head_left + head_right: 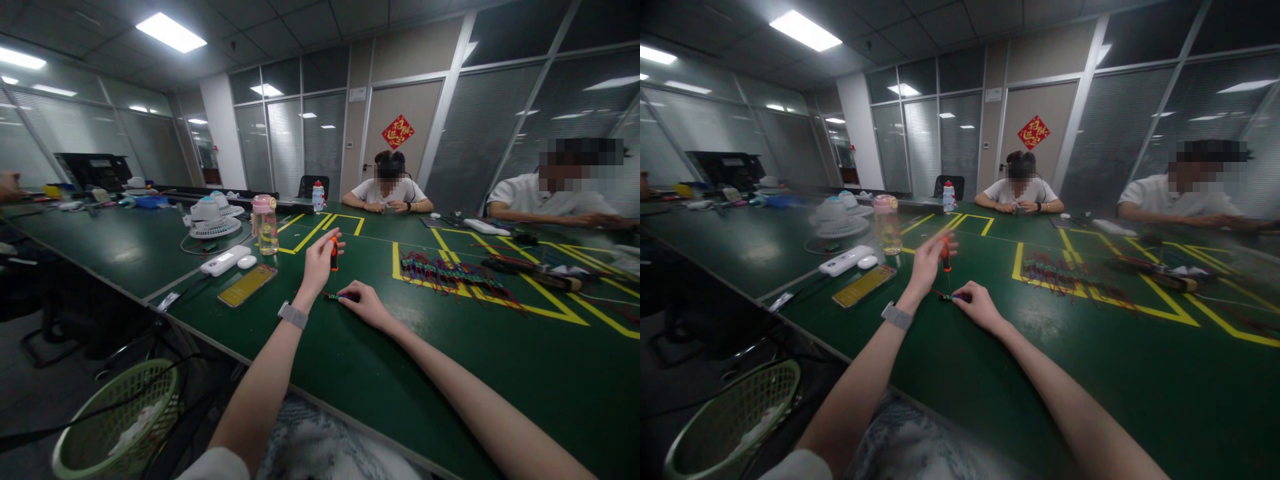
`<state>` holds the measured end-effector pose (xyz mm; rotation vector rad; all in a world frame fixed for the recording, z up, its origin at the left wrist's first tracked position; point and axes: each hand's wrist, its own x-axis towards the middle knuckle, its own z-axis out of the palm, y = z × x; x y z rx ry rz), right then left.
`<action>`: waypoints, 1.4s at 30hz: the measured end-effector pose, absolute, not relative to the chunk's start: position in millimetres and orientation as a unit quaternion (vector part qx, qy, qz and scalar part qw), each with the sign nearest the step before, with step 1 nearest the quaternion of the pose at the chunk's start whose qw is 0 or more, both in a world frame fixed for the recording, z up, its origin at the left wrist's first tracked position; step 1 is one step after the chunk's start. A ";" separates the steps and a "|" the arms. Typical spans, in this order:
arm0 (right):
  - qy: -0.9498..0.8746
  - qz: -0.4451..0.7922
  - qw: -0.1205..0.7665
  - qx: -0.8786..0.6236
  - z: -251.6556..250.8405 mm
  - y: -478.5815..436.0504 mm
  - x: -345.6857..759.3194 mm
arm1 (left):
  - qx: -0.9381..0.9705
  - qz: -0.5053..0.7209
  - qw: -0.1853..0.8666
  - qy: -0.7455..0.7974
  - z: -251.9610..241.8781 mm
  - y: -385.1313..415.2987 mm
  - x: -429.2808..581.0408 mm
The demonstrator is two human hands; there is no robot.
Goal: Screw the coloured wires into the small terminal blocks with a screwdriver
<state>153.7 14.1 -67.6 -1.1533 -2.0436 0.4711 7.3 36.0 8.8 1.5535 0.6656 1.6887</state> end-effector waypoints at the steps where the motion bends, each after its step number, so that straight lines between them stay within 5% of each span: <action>1: -0.795 0.184 0.366 -0.448 -68.0 14.4 153.8 | 0.603 0.656 0.374 0.259 8.6 35.7 7.5; 7: -0.794 0.187 0.372 -0.444 -70.2 16.0 154.2 | 0.643 0.659 0.204 0.332 9.1 31.5 5.4; 13: -0.796 0.183 0.369 -0.444 -69.3 15.7 153.9 | 0.635 0.648 0.326 0.265 7.2 32.5 9.5; 18: -0.798 0.178 0.368 -0.443 -70.1 16.7 154.2 | 0.652 0.656 0.216 0.314 8.9 30.4 8.0; 24: -0.798 0.182 0.367 -0.443 -70.8 16.8 154.2 | 0.630 0.649 0.348 0.245 8.1 31.2 9.5; 30: -0.796 0.187 0.371 -0.441 -70.2 16.0 154.0 | 0.648 0.660 0.240 0.294 10.4 29.9 6.4; 36: -0.794 0.183 0.370 -0.447 -68.9 15.2 153.2 | 0.599 0.652 0.395 0.244 9.8 32.7 8.0; 42: -0.794 0.184 0.370 -0.446 -69.8 15.7 153.3 | 0.595 0.678 0.313 0.297 8.8 34.5 6.4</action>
